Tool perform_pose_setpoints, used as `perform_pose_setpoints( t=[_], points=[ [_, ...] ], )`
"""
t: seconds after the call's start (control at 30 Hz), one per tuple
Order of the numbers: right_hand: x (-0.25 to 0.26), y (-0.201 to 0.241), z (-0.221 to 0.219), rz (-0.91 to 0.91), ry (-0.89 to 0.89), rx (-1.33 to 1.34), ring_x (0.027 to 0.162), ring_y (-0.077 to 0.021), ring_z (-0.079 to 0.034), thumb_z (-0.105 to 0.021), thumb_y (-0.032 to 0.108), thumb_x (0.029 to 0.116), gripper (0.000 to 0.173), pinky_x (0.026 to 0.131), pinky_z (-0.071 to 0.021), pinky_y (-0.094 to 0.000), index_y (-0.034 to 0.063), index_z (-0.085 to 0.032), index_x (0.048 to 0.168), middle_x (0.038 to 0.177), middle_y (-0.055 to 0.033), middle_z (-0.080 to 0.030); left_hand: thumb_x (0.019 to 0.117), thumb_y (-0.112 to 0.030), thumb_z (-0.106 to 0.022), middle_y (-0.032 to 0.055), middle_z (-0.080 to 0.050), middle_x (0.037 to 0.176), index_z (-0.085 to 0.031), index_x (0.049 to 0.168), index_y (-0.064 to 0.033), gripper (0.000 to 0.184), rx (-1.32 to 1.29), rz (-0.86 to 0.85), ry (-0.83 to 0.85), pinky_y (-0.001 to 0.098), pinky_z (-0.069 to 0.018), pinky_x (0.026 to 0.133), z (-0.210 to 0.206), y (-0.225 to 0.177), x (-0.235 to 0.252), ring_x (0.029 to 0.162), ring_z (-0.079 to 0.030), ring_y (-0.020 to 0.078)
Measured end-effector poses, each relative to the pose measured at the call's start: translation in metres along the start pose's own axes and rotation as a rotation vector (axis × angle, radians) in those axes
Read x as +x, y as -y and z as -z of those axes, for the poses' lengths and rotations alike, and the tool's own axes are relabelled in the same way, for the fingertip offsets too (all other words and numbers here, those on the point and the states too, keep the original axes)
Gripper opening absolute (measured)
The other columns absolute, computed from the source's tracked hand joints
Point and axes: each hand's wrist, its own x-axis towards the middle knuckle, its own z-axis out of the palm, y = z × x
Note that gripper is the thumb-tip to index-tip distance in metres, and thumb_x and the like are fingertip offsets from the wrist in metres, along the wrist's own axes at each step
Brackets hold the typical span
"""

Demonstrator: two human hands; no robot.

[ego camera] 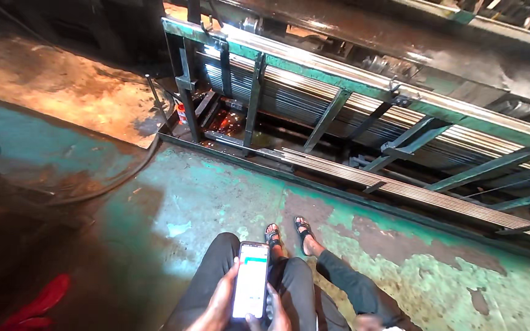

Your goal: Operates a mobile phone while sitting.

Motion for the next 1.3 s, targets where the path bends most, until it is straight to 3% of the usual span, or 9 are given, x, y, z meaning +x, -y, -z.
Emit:
perform_pose_setpoints(
  t=[0.2,0.37,0.57,0.7,0.97,1.13,1.3],
  points=[
    [0.0004,0.0001,-0.0002,0.002,-0.005,0.003,0.100,-0.0261,-0.069,-0.086,0.017,0.0767,0.085,0.092,-0.0570,-0.0414,-0.0051,-0.046,0.148,0.121,-0.0221,-0.067,0.1113,-0.042,-0.030,0.0133,-0.074,0.101,-0.063,0.126,-0.0045,0.052,0.008,-0.010,-0.039,0.0425,-0.0618,0.081,-0.0037,-0.0021,-0.0044,0.092,-0.073,0.0240],
    [-0.0004,0.0039,-0.0002,0.000,-0.024,-0.025,0.101,-0.0217,-0.070,-0.084,0.021,0.0779,0.082,0.092,-0.0566,-0.0342,-0.0062,-0.048,0.147,0.121,-0.0200,-0.069,0.1114,-0.040,-0.031,0.0121,-0.074,0.101,-0.062,0.126,-0.0048,0.049,0.001,-0.010,-0.050,0.0411,-0.0616,0.081,-0.0027,-0.0014,-0.0042,0.092,-0.073,0.0224],
    [-0.0005,0.0044,-0.0008,0.001,-0.035,-0.002,0.100,-0.0211,-0.069,-0.084,0.020,0.0782,0.080,0.092,-0.0564,-0.0338,-0.0070,-0.049,0.145,0.119,-0.0204,-0.069,0.1113,-0.041,-0.031,0.0119,-0.074,0.100,-0.062,0.126,-0.0047,0.050,0.019,-0.007,-0.058,0.0411,-0.0616,0.080,-0.0024,-0.0016,-0.0045,0.092,-0.073,0.0221],
    [0.0000,-0.0006,-0.0013,0.007,-0.012,0.008,0.101,-0.0246,-0.070,-0.085,0.020,0.0784,0.083,0.093,-0.0571,-0.0403,-0.0046,-0.047,0.148,0.121,-0.0213,-0.068,0.1113,-0.044,-0.028,0.0141,-0.074,0.101,-0.063,0.125,-0.0042,0.055,-0.006,-0.003,0.010,0.0431,-0.0619,0.081,0.0012,0.0013,-0.0001,0.092,-0.074,0.0246],
    [0.0008,-0.0023,-0.0017,0.007,-0.003,0.000,0.099,-0.0254,-0.070,-0.084,0.020,0.0789,0.083,0.091,-0.0574,-0.0415,-0.0050,-0.046,0.148,0.119,-0.0210,-0.068,0.1115,-0.043,-0.027,0.0153,-0.074,0.102,-0.063,0.124,-0.0037,0.056,-0.023,0.001,0.029,0.0429,-0.0617,0.082,0.0005,0.0010,-0.0003,0.093,-0.074,0.0254],
    [0.0006,0.0005,-0.0018,-0.019,-0.024,-0.014,0.106,-0.0292,-0.069,-0.081,0.020,0.0826,0.077,0.096,-0.0559,-0.0436,-0.0063,-0.047,0.147,0.128,-0.0241,-0.065,0.1114,-0.045,-0.024,0.0144,-0.074,0.104,-0.062,0.127,-0.0040,0.058,0.031,0.017,0.072,0.0433,-0.0613,0.085,0.0006,0.0020,-0.0033,0.095,-0.073,0.0247],
    [0.0005,0.0003,-0.0035,-0.028,-0.078,0.001,0.105,-0.0275,-0.069,-0.078,0.021,0.0863,0.066,0.096,-0.0563,-0.0419,-0.0079,-0.053,0.140,0.123,-0.0231,-0.067,0.1113,-0.046,-0.023,0.0136,-0.075,0.102,-0.064,0.125,-0.0049,0.059,0.094,0.045,0.099,0.0422,-0.0618,0.084,-0.0020,-0.0005,-0.0077,0.094,-0.074,0.0239]
  ],
)
